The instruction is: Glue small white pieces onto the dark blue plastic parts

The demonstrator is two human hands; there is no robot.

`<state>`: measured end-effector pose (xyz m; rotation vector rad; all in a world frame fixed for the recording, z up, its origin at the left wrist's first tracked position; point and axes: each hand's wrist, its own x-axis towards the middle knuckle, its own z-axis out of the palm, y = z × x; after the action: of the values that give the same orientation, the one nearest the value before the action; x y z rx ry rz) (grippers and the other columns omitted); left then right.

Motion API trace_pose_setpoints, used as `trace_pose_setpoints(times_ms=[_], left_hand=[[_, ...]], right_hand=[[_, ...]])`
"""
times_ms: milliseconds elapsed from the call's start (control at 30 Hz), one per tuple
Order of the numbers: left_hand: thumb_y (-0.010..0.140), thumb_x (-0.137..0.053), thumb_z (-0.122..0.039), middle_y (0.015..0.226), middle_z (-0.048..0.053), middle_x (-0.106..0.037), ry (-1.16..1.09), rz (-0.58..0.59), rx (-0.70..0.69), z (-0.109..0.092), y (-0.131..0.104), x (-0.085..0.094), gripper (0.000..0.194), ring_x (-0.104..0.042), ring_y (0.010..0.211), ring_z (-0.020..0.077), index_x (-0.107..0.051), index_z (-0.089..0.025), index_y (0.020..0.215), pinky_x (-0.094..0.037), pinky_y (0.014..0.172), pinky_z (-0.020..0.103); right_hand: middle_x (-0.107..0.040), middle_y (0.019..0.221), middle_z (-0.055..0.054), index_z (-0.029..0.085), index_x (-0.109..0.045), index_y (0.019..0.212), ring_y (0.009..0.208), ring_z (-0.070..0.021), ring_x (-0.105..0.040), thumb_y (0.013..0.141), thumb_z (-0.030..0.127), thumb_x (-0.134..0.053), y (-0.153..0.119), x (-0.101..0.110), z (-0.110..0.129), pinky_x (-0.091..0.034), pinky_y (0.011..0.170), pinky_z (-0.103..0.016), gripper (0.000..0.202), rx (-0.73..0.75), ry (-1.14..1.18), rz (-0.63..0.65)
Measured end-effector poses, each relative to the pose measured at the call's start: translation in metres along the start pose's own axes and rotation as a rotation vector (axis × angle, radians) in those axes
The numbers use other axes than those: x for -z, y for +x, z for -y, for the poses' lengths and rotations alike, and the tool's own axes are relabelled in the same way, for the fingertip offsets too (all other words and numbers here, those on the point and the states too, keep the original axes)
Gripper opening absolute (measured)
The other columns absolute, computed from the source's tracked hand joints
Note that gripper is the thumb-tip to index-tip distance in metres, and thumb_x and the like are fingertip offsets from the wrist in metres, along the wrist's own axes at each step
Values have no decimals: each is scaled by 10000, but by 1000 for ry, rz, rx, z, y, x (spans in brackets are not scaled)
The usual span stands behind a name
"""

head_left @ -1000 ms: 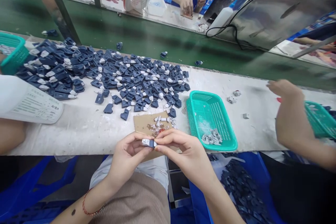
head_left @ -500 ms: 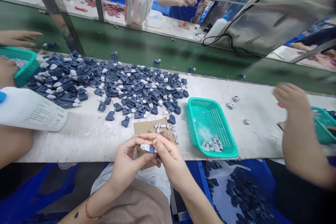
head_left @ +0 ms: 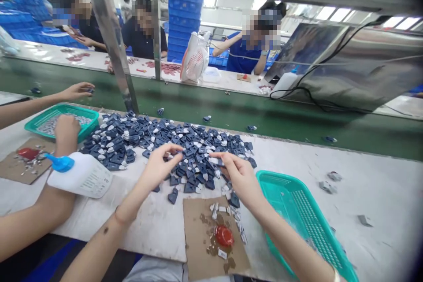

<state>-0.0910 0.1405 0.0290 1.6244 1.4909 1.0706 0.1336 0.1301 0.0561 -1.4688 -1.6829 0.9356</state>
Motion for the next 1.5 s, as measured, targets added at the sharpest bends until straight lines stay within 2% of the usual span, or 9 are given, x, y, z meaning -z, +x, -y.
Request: trace_pose_setpoints(times_ms=[133,267,500,733,900,1033,1167,1300,1500], left_hand=[[894,-552,-210,1121,101,-687,202,-160,86,12,104,14,219,-637,1002,207,-654,-135,1072,-489,917,346],[908,-595,-309,1254,111,-590,417,-235,229,29,182,14,331,-586,1113,253,-585,-150,1198,-484,940,484],[912,-593,-316,1249,117,-582,645,-201,378,65,234,17,361,-602,1074,252,-563,-152,1232,-522,887,466],[924,-576,-322,1178,98,-617,601,154,136,47,274,-25,319,-632,987,217,-583,-152,1194,-549,830,417],[927,-570,-320,1198,99,-613,617,359,-69,28,276,-82,295,-622,1014,220,-598,-162,1174,-537,861,426],[917,-586,-318,1224,106,-597,714,390,-123,25,265,-96,330,-612,1047,236,-580,-155,1204,-527,877,451],[919,-581,-316,1177,99,-623,766,389,-149,19,255,-84,301,-622,1026,228,-596,-145,1166,-519,881,445],[851,-596,-238,1061,99,-699,774,411,-182,9,231,-56,220,-645,975,253,-647,-153,1047,-492,866,350],[786,-590,-344,996,68,-736,793,454,-224,1,171,-28,296,-658,848,259,-678,-186,1021,-481,773,291]], right_hand=[[-394,484,52,124,-704,935,444,-123,-407,979,503,-292,93,7,-22,-383,493,-260,561,16,-167,-35],[-628,748,2,127,-648,936,621,-129,-598,976,452,-460,185,11,-37,-509,608,-283,377,-5,-320,-33],[-611,1205,-84,174,-590,1188,1011,-212,-626,945,338,-570,294,1,-56,-541,858,-419,294,114,-571,1],[-595,1244,-90,189,-593,1191,1050,-217,-611,946,327,-569,309,2,-77,-525,893,-434,283,191,-729,24],[-619,1215,-103,158,-620,1166,1103,-222,-594,957,277,-533,269,50,-74,-484,956,-424,256,216,-696,-6],[-652,1153,-90,171,-648,1156,981,-184,-642,948,249,-487,182,107,-75,-527,831,-302,275,179,-616,-31],[-687,1097,-97,184,-662,1105,938,-217,-656,947,317,-444,61,151,-80,-541,762,-333,300,47,-579,-114],[-718,1040,-97,202,-677,1016,976,-249,-660,946,327,-427,-45,162,-90,-529,837,-385,288,-116,-555,-89],[-679,1061,-113,180,-657,1084,1026,-264,-639,931,232,-438,-113,135,-113,-504,906,-425,273,-221,-649,81]])
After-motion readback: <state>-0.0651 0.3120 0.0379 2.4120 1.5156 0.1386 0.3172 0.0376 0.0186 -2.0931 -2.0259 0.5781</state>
